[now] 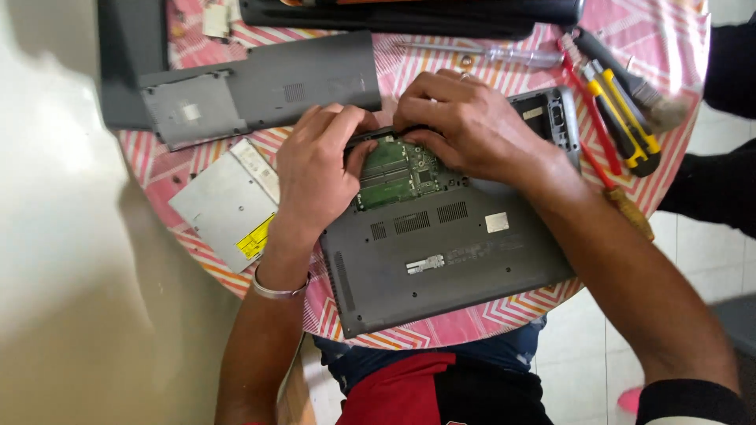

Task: Assembling and inspecting laptop components by fitting bottom covers onto the chassis.

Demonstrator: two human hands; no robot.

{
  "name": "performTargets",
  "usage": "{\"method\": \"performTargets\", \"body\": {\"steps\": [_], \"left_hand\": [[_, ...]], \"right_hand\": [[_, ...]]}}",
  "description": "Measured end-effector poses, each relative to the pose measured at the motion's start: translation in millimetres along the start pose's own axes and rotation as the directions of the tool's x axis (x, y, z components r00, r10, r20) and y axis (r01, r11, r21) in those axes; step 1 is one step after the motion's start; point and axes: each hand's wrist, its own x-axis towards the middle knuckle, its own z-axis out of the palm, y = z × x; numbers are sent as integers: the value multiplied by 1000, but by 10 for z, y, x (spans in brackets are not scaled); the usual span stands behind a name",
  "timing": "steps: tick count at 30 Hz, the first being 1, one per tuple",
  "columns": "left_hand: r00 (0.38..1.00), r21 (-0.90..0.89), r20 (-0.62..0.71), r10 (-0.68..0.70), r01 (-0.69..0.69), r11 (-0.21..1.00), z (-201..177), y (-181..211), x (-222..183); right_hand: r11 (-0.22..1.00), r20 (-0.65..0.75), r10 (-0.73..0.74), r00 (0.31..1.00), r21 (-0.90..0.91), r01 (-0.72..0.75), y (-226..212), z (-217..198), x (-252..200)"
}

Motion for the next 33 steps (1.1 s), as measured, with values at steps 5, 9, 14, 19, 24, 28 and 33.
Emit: {"method": "performTargets", "body": {"steps": [5, 9, 14, 19, 24, 28, 33], "left_hand": [[1000, 31, 7, 10, -10, 999, 6, 47, 36], [1000, 13, 18, 10, -10, 1000, -26, 82, 91], [998, -8, 63, -25, 25, 1000, -47, 159, 146], [997, 32, 75, -5, 2, 999, -31, 139, 170], [993, 17, 108, -37, 35, 999, -36, 146, 179], [989, 12, 131, -67, 66, 998, -38, 156, 191], [984, -36, 146, -104, 111, 993, -31, 137, 197]], "right_hand": [[984, 69, 66, 995, 160, -77, 128, 50, 39], [961, 83, 83, 993, 256, -102, 149, 29, 134], [951, 126, 115, 985, 273, -146, 182, 15, 191], [954, 156, 128, 979, 250, -165, 202, 33, 216], [948, 172, 77, 982, 294, -126, 240, 23, 163], [979, 157, 62, 986, 182, -91, 233, 78, 127], [993, 140, -43, 989, -106, 58, 203, 68, 118]]}}
